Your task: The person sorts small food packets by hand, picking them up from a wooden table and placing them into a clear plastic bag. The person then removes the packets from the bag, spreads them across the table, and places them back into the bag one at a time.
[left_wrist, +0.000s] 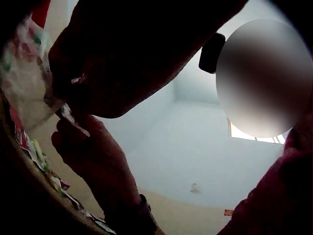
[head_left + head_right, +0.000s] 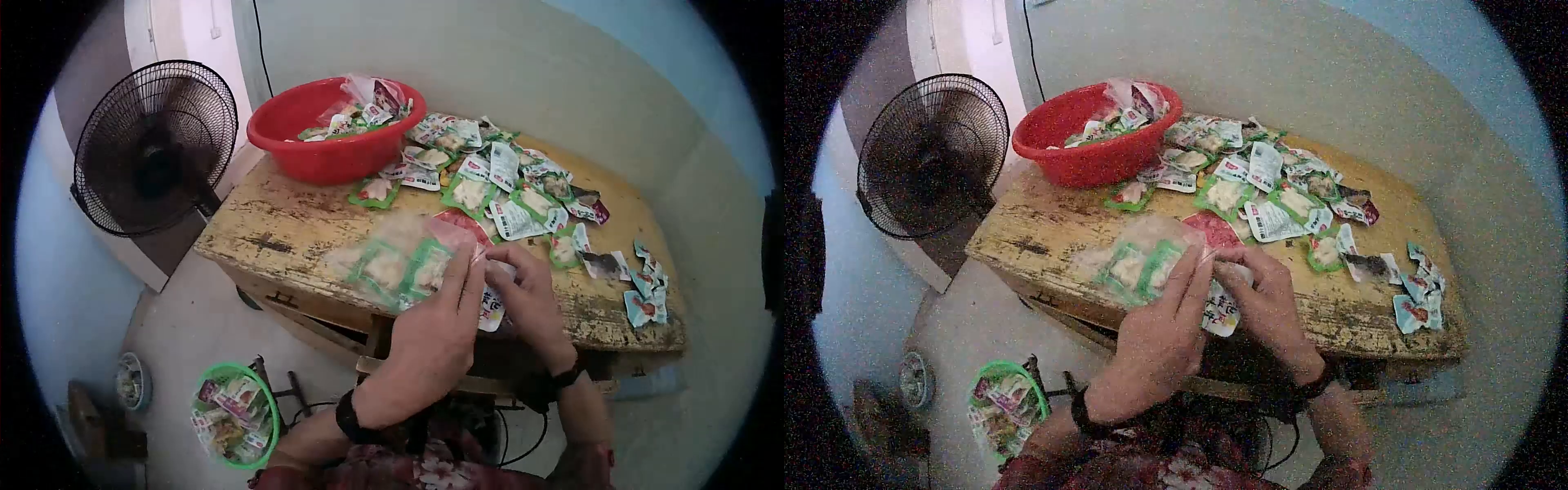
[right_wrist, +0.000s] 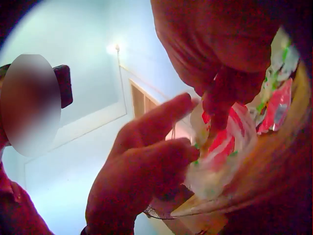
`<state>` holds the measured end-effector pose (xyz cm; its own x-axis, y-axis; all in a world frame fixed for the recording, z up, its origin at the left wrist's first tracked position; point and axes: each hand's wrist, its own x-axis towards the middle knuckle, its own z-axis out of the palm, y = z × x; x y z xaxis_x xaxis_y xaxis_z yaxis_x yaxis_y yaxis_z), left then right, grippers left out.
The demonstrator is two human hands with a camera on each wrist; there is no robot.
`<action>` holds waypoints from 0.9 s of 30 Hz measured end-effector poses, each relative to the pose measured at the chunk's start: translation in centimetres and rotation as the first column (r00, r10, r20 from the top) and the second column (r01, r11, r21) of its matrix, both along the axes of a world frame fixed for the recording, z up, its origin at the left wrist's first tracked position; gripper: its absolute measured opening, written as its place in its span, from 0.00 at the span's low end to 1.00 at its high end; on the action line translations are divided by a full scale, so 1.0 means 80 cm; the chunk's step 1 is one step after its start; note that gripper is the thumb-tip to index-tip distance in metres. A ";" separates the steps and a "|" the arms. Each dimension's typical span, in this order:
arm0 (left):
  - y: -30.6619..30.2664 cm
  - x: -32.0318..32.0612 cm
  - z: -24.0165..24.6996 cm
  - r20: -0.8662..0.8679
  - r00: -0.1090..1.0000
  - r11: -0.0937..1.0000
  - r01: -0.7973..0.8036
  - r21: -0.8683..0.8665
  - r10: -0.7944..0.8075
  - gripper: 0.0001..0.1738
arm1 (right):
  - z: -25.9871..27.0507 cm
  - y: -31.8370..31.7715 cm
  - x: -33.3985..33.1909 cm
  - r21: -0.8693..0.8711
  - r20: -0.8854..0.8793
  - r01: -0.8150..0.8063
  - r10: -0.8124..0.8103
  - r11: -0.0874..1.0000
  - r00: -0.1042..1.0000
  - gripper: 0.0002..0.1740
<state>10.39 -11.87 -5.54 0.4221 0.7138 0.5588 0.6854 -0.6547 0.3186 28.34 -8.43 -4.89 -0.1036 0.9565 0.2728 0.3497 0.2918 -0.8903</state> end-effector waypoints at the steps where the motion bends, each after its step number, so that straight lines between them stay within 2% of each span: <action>1: 0.000 0.001 0.001 -0.002 1.000 1.000 0.002 -0.012 -0.002 0.46 | -0.010 0.005 0.001 -0.021 -0.027 -0.001 0.000 1.000 1.000 0.14; 2: 0.001 0.002 0.003 -0.004 1.000 1.000 0.003 -0.023 -0.003 0.45 | -0.017 0.009 0.002 -0.041 -0.053 -0.002 0.000 0.999 0.999 0.15; 5: 0.005 0.005 -0.001 0.011 1.000 1.000 0.019 -0.025 -0.019 0.46 | -0.027 0.011 0.004 -0.167 -0.287 -0.095 0.044 0.981 0.957 0.21; 8: 0.009 0.010 -0.006 0.000 0.998 0.995 0.055 -0.080 -0.056 0.47 | -0.037 0.016 0.007 -0.032 -0.244 -0.171 0.158 0.985 0.957 0.27; 11: 0.013 0.015 -0.007 -0.017 0.996 0.984 0.087 -0.157 -0.091 0.48 | -0.056 0.036 0.026 -0.115 -0.134 -0.283 0.268 0.952 0.954 0.30; 14: 0.020 0.012 -0.005 -0.010 0.997 0.974 0.070 -0.213 -0.074 0.47 | -0.067 0.047 0.009 0.009 -0.107 -0.173 0.173 0.985 0.979 0.29; 15: 0.022 0.009 -0.005 -0.006 0.998 0.970 0.058 -0.236 -0.061 0.47 | -0.065 0.048 0.004 0.052 -0.035 -0.123 0.125 0.991 0.991 0.29; 17: 0.027 0.007 -0.016 0.047 0.997 0.983 0.062 -0.175 -0.054 0.47 | -0.058 0.042 -0.003 0.136 0.100 -0.032 0.018 0.990 0.995 0.27; 20: 0.025 0.010 -0.016 0.066 0.996 0.981 0.070 -0.181 -0.059 0.49 | -0.060 0.032 -0.010 0.379 0.292 0.001 -0.120 0.925 0.949 0.22; 23: 0.026 0.012 -0.013 0.087 0.993 0.976 0.092 -0.199 -0.076 0.50 | -0.052 0.038 -0.005 0.405 0.312 -0.047 -0.089 0.913 0.946 0.16; 25: 0.026 0.009 -0.013 0.106 0.991 0.982 0.096 -0.161 -0.079 0.49 | -0.047 0.041 0.001 0.149 -0.016 -0.062 0.065 0.987 0.998 0.13; 26: 0.026 0.008 -0.012 0.114 0.990 0.988 0.093 -0.121 -0.079 0.47 | -0.043 0.041 0.002 0.021 -0.194 -0.103 0.106 0.994 0.975 0.12; 27: 0.026 0.007 -0.011 0.122 0.989 0.993 0.089 -0.080 -0.079 0.45 | -0.031 0.036 -0.002 -0.015 -0.231 -0.100 0.094 0.995 0.968 0.11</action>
<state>10.97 -9.80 -6.45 0.4169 0.7257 0.5473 0.5830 -0.6754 0.4515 28.22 -5.57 -7.40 -0.1337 0.9520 0.2753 0.1060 0.2899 -0.9512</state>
